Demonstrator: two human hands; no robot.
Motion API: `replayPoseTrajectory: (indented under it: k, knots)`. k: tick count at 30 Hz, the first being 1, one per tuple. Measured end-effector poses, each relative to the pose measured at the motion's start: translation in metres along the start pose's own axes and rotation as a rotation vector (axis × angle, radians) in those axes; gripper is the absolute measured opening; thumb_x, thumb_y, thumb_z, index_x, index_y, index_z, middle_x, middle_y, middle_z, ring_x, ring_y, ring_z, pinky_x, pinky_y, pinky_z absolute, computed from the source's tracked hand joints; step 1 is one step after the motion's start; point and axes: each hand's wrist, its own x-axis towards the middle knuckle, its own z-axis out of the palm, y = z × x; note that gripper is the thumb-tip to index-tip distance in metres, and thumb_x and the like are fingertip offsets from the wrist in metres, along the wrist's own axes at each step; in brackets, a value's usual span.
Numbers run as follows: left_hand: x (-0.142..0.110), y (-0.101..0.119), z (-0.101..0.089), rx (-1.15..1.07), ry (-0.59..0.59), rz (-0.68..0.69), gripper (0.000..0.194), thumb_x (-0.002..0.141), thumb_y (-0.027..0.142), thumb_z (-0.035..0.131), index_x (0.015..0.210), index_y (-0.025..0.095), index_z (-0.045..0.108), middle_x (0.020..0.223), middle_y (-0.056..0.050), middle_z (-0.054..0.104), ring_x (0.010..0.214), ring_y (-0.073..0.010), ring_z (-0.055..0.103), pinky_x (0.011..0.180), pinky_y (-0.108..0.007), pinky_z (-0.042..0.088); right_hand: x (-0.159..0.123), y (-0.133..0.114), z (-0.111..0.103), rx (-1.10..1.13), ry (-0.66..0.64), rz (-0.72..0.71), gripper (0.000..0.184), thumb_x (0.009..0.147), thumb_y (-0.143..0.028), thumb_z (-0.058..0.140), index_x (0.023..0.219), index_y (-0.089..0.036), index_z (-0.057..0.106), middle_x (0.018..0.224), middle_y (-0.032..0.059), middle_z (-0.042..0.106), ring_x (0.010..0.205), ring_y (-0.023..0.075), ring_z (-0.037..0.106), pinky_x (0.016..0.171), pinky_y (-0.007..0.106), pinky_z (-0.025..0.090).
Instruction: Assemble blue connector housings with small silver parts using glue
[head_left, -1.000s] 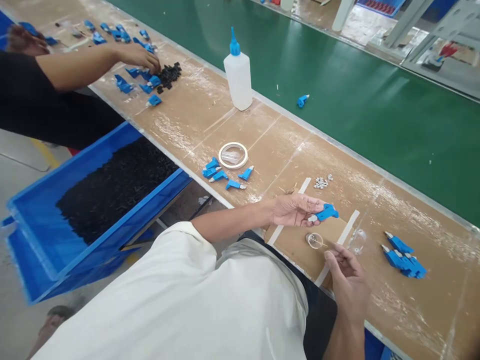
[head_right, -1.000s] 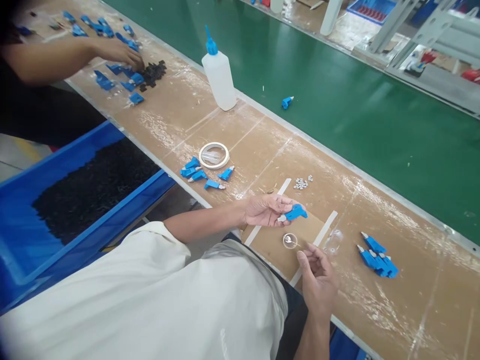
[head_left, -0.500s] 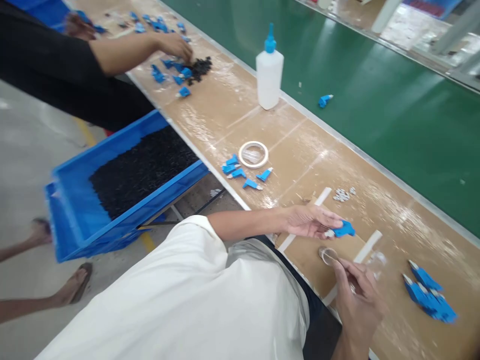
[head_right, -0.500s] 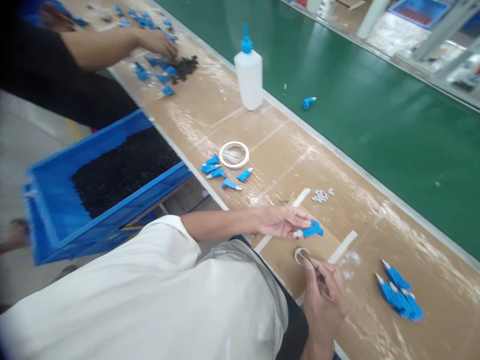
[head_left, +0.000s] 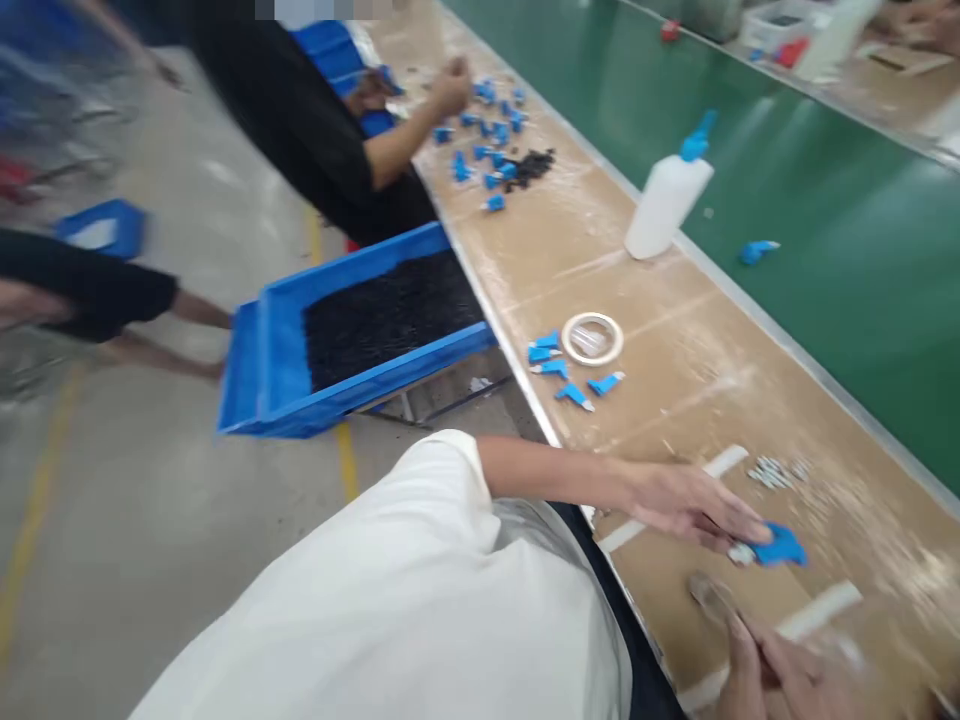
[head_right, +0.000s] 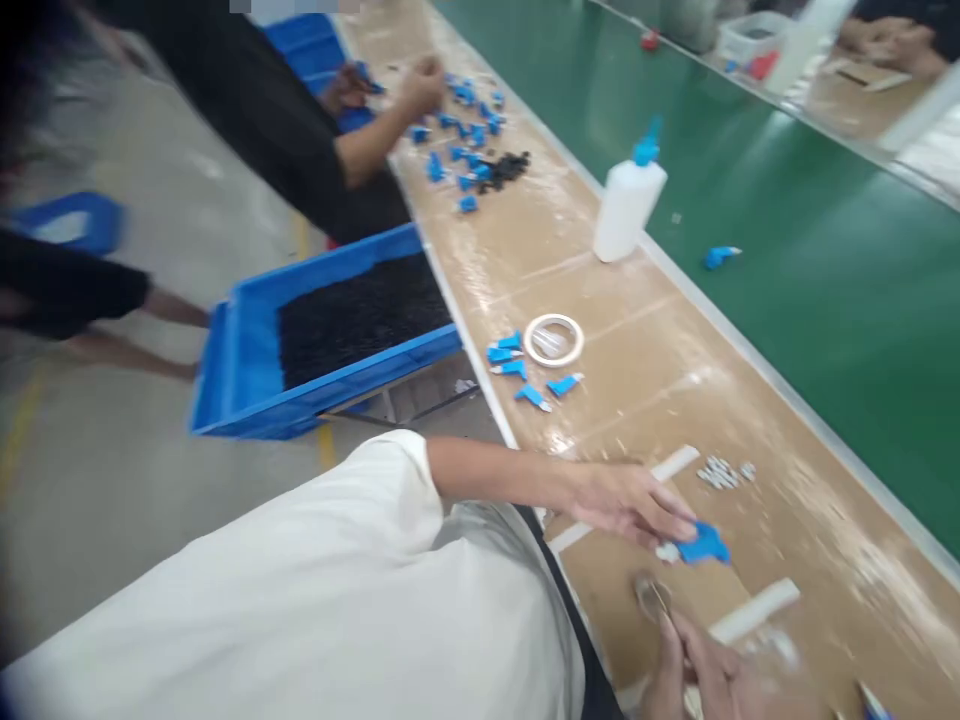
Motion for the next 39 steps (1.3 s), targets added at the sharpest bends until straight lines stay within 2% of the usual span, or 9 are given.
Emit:
replayPoseTrajectory:
  k: [2,5,12,17,19,22,26,31,39]
  knots:
    - [-0.011,-0.004,0.006,-0.017,0.043,0.017,0.006,0.082,0.002,0.073,0.083,0.008,0.076,0.082,-0.006,0.074,0.067,-0.0077,0.068,0.068,-0.015,0.056,-0.003,-0.023,-0.005,-0.042,0.07,-0.007,0.011,0.088,-0.019,0.074,0.096,-0.026,0.077,0.081,0.0033,0.074,0.064,0.0178,0.065,0.06,0.031,0.047]
    - [-0.017,-0.006,0.006,-0.029,0.074,0.01,0.015,0.08,0.007,0.078,0.095,0.007,0.076,0.079,-0.005,0.073,0.065,-0.007,0.067,0.067,-0.015,0.055,-0.003,-0.037,-0.006,-0.026,0.038,0.011,0.012,0.092,-0.013,0.068,0.097,-0.023,0.072,0.081,0.0018,0.073,0.064,0.0149,0.065,0.061,0.028,0.05]
    - [-0.018,-0.013,0.011,-0.02,0.098,-0.076,0.009,0.084,0.009,0.076,0.092,0.005,0.076,0.071,-0.004,0.07,0.059,-0.006,0.064,0.06,-0.014,0.052,-0.015,-0.031,-0.004,0.06,0.026,0.127,0.006,0.095,-0.017,0.066,0.093,-0.021,0.07,0.08,0.0032,0.071,0.067,0.0141,0.064,0.057,0.026,0.051]
    - [-0.018,-0.019,0.013,-0.015,0.109,-0.104,0.013,0.081,0.013,0.081,0.09,0.005,0.076,0.069,-0.003,0.069,0.06,-0.0066,0.065,0.059,-0.013,0.05,-0.017,-0.025,-0.003,0.096,0.05,0.266,0.013,0.096,-0.026,0.065,0.085,-0.021,0.069,0.075,0.0012,0.068,0.064,0.0134,0.062,0.058,0.025,0.049]
    - [-0.019,-0.022,0.013,-0.009,0.11,-0.11,0.016,0.079,0.014,0.082,0.091,0.006,0.076,0.069,-0.004,0.069,0.061,-0.0068,0.065,0.06,-0.014,0.05,-0.016,-0.027,-0.006,0.11,0.095,0.349,0.016,0.095,-0.031,0.065,0.084,-0.02,0.069,0.077,0.0019,0.068,0.066,0.0142,0.062,0.061,0.026,0.05]
    - [-0.02,-0.026,0.013,-0.02,0.089,-0.102,0.021,0.076,0.015,0.085,0.094,0.007,0.076,0.075,-0.004,0.071,0.064,-0.0067,0.065,0.064,-0.015,0.052,-0.01,-0.037,-0.012,0.178,0.271,0.478,0.016,0.094,-0.033,0.067,0.086,-0.019,0.069,0.081,0.0035,0.069,0.068,0.0158,0.063,0.06,0.028,0.049]
    - [-0.022,-0.032,0.015,-0.03,0.043,-0.112,0.035,0.07,0.017,0.09,0.1,0.007,0.076,0.082,-0.006,0.073,0.066,-0.0078,0.066,0.065,-0.016,0.052,0.003,-0.054,-0.019,0.259,0.48,0.343,0.007,0.092,-0.023,0.068,0.086,-0.019,0.067,0.077,0.004,0.069,0.072,0.0199,0.066,0.06,0.032,0.05]
    - [-0.022,-0.037,0.016,-0.04,0.007,-0.109,0.049,0.062,0.023,0.095,0.104,0.006,0.076,0.086,-0.007,0.073,0.07,-0.0105,0.069,0.065,-0.017,0.053,0.007,-0.061,-0.02,0.155,0.385,0.183,0.009,0.092,-0.016,0.065,0.083,-0.02,0.066,0.075,0.0039,0.069,0.072,0.0198,0.068,0.066,0.035,0.055]
    - [-0.023,-0.038,0.017,-0.066,0.02,-0.143,0.045,0.062,0.02,0.095,0.101,0.006,0.076,0.082,-0.007,0.072,0.067,-0.0112,0.07,0.061,-0.017,0.053,0.002,-0.058,-0.013,0.162,0.329,0.155,0.008,0.091,-0.013,0.067,0.091,-0.021,0.066,0.081,0.0031,0.072,0.073,0.0195,0.07,0.066,0.034,0.055]
